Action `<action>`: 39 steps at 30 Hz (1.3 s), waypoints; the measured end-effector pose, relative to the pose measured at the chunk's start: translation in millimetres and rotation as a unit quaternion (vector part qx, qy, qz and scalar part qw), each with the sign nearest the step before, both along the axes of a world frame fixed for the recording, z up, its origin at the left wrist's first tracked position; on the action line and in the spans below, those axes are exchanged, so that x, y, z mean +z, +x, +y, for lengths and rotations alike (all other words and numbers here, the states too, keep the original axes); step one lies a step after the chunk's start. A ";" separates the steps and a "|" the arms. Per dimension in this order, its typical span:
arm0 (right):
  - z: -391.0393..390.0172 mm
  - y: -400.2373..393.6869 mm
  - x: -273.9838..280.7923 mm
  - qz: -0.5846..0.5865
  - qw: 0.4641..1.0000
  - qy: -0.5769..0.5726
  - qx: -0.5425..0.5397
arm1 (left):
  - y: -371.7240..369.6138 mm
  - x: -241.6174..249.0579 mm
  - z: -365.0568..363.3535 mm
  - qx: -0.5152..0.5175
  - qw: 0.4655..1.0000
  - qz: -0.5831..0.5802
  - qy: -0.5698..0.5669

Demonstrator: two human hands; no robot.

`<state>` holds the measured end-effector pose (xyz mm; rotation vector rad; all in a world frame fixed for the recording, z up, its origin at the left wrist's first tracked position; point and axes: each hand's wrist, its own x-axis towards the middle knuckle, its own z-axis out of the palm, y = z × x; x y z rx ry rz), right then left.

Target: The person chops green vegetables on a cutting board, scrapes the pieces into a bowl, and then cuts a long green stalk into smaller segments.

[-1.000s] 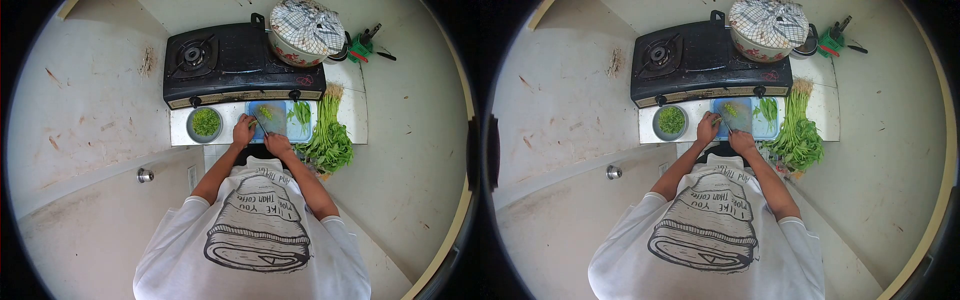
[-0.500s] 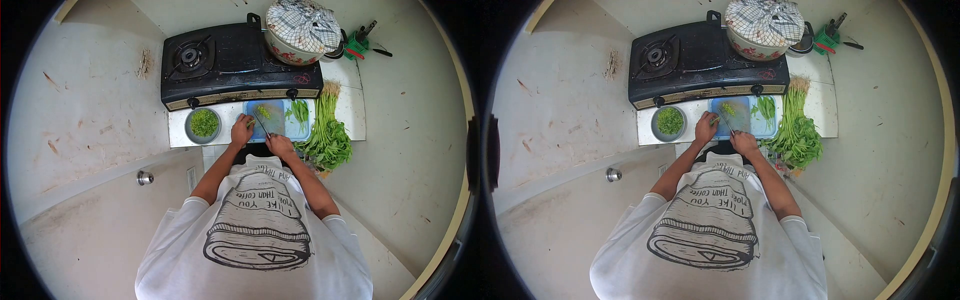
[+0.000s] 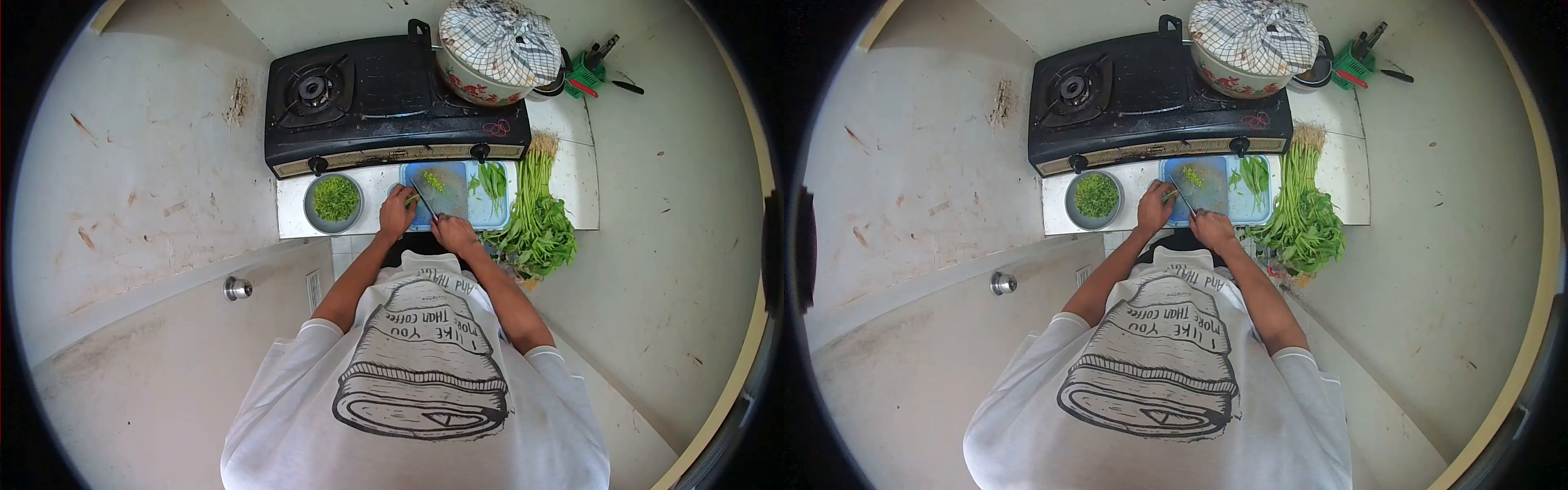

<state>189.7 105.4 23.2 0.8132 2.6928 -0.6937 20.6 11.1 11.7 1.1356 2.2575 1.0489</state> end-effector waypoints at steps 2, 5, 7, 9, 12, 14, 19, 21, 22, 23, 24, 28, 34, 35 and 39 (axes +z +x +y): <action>2.8 -7.2 -8.3 0.014 1.000 -0.010 -0.002 | 0.1 0.8 0.0 -0.001 1.000 -0.004 0.002; 2.8 -9.7 -17.5 0.008 1.000 0.007 -0.003 | -1.1 -0.3 0.1 -0.005 1.000 -0.005 0.021; -0.6 -9.8 -10.6 0.007 1.000 0.021 -0.007 | -1.8 -6.3 0.2 -0.003 1.000 0.001 0.015; -3.0 -10.4 -6.2 0.008 1.000 0.026 -0.008 | -1.9 -4.6 -0.9 0.001 1.000 0.006 -0.009; -5.6 -8.2 -4.6 0.010 1.000 0.018 -0.006 | 1.3 5.4 0.1 0.006 0.998 0.013 -0.060; -4.7 -2.3 -4.9 0.012 1.000 0.003 -0.001 | 0.7 6.4 -0.2 0.007 0.997 0.023 -0.074; -4.0 1.3 -1.7 0.020 1.000 -0.008 0.015 | 0.6 -5.3 -2.3 0.025 0.998 0.038 -0.033; -6.1 -5.0 0.2 0.027 1.000 -0.002 0.010 | 1.5 -6.4 -3.4 0.026 0.998 0.044 -0.027; -7.1 -10.3 -0.6 0.030 1.000 0.007 0.003 | 1.7 -6.6 -3.7 0.027 0.998 0.047 -0.022; -7.2 -13.6 -0.5 0.033 0.999 0.015 -0.004 | 1.5 -6.8 -3.7 0.028 0.998 0.050 -0.017; -8.0 -13.8 -2.0 0.028 0.999 0.015 -0.006 | 1.4 -5.8 -3.9 0.026 0.998 0.043 -0.023; -9.0 -8.0 -0.9 0.002 1.000 0.005 -0.016 | -0.6 -0.1 -3.9 0.020 0.999 0.028 -0.029; -7.7 4.2 -0.1 -0.004 1.000 -0.009 -0.029 | -1.8 -2.0 -6.6 -0.003 0.998 0.036 -0.044; -7.1 3.3 1.8 -0.004 0.999 -0.015 -0.032 | -2.7 -1.6 -6.4 -0.007 0.998 0.035 -0.047; -8.4 2.8 6.3 -0.012 0.999 -0.027 -0.033 | -2.2 -2.7 -7.2 -0.009 0.998 0.040 -0.046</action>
